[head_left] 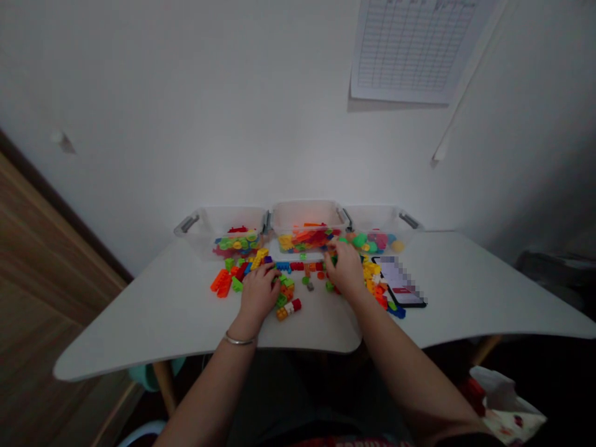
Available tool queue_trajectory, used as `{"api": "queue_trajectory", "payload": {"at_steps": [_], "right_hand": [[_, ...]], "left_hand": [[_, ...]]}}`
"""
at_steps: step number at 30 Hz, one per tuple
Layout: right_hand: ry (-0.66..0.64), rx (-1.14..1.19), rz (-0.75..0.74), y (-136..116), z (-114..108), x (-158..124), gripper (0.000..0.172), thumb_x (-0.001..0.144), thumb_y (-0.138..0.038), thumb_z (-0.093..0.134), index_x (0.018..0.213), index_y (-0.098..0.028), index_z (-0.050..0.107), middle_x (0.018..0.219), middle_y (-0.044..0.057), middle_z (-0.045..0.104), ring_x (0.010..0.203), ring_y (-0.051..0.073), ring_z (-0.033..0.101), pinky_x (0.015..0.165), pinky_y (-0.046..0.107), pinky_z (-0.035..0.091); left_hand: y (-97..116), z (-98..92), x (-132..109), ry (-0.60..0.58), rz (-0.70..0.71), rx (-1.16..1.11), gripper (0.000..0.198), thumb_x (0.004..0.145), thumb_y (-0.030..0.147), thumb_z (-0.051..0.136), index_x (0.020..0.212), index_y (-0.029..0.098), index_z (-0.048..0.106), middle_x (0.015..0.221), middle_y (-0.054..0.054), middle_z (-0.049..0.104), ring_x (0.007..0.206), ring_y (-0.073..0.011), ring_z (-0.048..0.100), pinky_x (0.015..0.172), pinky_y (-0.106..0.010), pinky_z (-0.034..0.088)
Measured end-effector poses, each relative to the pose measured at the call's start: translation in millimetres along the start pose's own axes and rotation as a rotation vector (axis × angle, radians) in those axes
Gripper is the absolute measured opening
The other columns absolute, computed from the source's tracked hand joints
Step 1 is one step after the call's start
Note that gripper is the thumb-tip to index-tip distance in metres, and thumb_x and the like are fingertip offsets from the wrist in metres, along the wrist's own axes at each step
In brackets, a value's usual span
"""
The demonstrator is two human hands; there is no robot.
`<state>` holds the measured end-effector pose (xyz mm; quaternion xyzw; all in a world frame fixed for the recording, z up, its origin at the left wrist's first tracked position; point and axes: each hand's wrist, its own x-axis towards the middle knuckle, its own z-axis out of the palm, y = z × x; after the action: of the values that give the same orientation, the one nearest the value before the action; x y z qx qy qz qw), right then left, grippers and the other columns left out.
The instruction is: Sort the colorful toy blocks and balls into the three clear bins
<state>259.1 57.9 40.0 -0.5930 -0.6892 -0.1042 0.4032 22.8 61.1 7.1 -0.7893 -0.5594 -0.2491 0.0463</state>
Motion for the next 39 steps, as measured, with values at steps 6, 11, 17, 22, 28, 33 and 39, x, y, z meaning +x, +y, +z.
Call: {"api": "queue_trajectory", "payload": {"at_steps": [6,11,17,22,28,33,39], "right_hand": [[-0.228,-0.317,-0.025,-5,11,-41,0.020,0.086,-0.028,0.054,0.099,-0.016,0.062,0.096,0.013,0.066,0.094,0.028,0.055,0.086,0.040,0.039],[-0.232,-0.380,-0.011,-2,13,-43,0.018,0.084,-0.030,0.056,0.095,-0.016,0.061,0.093,0.013,0.065,0.094,0.029,0.054,0.090,0.043,0.037],[-0.258,-0.402,-0.010,0,19,-45,0.015,0.084,-0.025,0.055,0.095,-0.015,0.062,0.093,0.012,0.065,0.092,0.027,0.054,0.085,0.041,0.038],[-0.295,-0.346,-0.062,0,19,-44,0.013,0.086,-0.019,0.053,0.094,-0.016,0.063,0.094,0.011,0.065,0.091,0.026,0.055,0.086,0.039,0.039],[-0.308,-0.306,-0.087,1,21,-43,0.014,0.089,-0.019,0.051,0.093,-0.017,0.064,0.096,0.011,0.067,0.092,0.026,0.056,0.085,0.038,0.040],[-0.342,-0.299,-0.074,2,23,-43,0.015,0.090,-0.016,0.050,0.093,-0.018,0.064,0.093,0.010,0.068,0.091,0.024,0.058,0.085,0.036,0.039],[-0.329,-0.136,-0.055,1,22,-42,0.022,0.089,-0.009,0.047,0.101,-0.018,0.062,0.103,0.009,0.067,0.096,0.022,0.059,0.087,0.033,0.042]], "left_hand": [[-1,-0.4,-1,-0.004,-0.001,-0.010,0.025,0.087,0.027,0.049,0.101,0.023,0.070,0.127,-0.006,0.063,0.114,-0.0254,0.058,0.098,-0.043,0.046],[-1,-0.1,0,-0.001,-0.005,-0.012,0.025,0.087,0.026,0.049,0.100,0.023,0.070,0.127,-0.006,0.063,0.113,-0.0255,0.058,0.097,-0.043,0.046],[1,-2.2,-1,0.001,-0.007,-0.008,0.025,0.086,0.025,0.049,0.100,0.022,0.070,0.128,-0.005,0.063,0.114,-0.0259,0.058,0.098,-0.043,0.046],[2,-2.4,-1,0.002,-0.006,-0.008,0.025,0.086,0.024,0.049,0.099,0.022,0.070,0.126,-0.006,0.064,0.113,-0.0255,0.059,0.097,-0.043,0.047],[1,-0.5,-1,0.005,-0.012,-0.006,0.025,0.086,0.025,0.049,0.099,0.023,0.071,0.126,-0.005,0.064,0.113,-0.0259,0.059,0.096,-0.044,0.047],[1,-0.7,0,0.001,-0.011,-0.006,0.025,0.087,0.025,0.048,0.099,0.023,0.070,0.127,-0.006,0.064,0.113,-0.0265,0.059,0.096,-0.045,0.047],[2,-2.0,0,0.001,-0.012,-0.015,0.025,0.086,0.025,0.049,0.099,0.023,0.071,0.127,-0.006,0.064,0.114,-0.0269,0.059,0.097,-0.046,0.047]]}}
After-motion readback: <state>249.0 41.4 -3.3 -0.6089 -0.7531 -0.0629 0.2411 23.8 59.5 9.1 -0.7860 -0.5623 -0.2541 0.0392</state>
